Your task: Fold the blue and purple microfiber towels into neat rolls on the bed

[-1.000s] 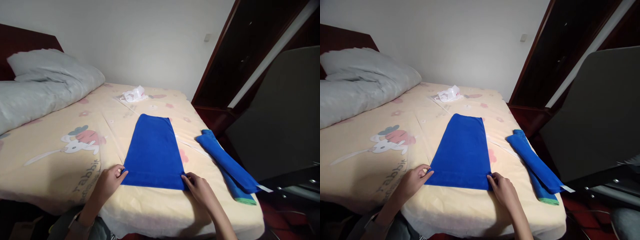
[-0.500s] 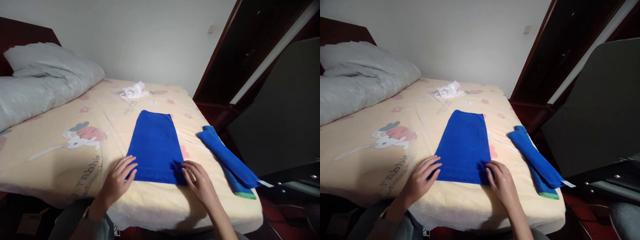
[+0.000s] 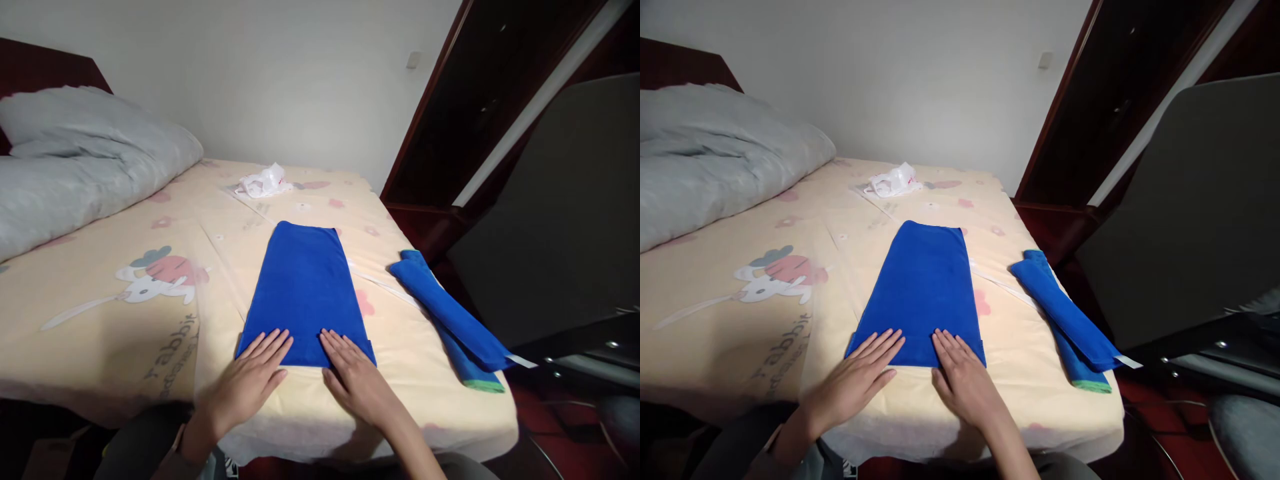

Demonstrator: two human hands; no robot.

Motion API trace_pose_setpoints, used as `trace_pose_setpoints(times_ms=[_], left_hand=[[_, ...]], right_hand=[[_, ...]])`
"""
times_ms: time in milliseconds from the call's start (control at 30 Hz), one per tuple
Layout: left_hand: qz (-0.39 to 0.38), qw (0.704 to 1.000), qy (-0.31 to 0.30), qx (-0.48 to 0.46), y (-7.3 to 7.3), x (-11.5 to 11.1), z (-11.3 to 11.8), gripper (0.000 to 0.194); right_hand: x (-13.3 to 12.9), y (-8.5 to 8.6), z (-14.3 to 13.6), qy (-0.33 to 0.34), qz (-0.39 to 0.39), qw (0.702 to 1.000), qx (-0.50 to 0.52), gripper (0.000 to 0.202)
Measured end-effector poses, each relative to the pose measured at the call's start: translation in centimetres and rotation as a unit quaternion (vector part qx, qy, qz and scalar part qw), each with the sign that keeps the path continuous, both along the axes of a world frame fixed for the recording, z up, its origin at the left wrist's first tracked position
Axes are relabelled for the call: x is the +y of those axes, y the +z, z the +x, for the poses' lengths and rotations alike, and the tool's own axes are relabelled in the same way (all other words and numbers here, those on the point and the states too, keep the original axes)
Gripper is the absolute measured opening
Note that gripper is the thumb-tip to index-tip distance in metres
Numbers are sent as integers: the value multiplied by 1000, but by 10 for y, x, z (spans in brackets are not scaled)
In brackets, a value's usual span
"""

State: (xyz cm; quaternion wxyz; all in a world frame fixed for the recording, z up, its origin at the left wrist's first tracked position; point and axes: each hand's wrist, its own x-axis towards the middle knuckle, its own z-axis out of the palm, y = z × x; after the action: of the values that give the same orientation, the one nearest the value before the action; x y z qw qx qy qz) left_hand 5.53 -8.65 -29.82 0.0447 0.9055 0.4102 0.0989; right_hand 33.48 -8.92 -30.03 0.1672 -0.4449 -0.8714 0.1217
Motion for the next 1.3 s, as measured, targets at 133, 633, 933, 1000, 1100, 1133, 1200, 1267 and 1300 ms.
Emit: trace_pose_setpoints(times_ms=[133, 633, 933, 1000, 1100, 1133, 1200, 1267, 1300], left_hand=[[-29, 999, 1, -30, 1, 6, -19, 62], [-136, 940, 205, -235, 11, 25, -53, 34], [-101, 876, 285, -375, -4, 35, -41, 46], [-108, 867, 286, -393, -10, 37, -41, 45], [-89, 874, 286, -382, -17, 40, -41, 43], [-79, 879, 286, -373, -19, 40, -40, 43], [-58, 886, 285, -361, -20, 39, -37, 44], [-44, 887, 290, -358, -16, 36, -34, 44], [-39, 885, 294, -359, -12, 35, -32, 44]], right_hand=[[6, -1, 24, -32, -37, 999, 9, 69], [12, 6, 51, -218, -114, 944, 219, 37], [26, -2, 46, -330, -131, 890, 286, 50], [26, -2, 46, -343, -129, 886, 283, 54], [25, -4, 47, -342, -126, 894, 263, 57], [25, -5, 47, -338, -123, 897, 257, 57], [26, -7, 46, -331, -115, 902, 251, 54], [27, -7, 45, -328, -107, 904, 251, 53], [26, -6, 45, -328, -104, 904, 253, 52]])
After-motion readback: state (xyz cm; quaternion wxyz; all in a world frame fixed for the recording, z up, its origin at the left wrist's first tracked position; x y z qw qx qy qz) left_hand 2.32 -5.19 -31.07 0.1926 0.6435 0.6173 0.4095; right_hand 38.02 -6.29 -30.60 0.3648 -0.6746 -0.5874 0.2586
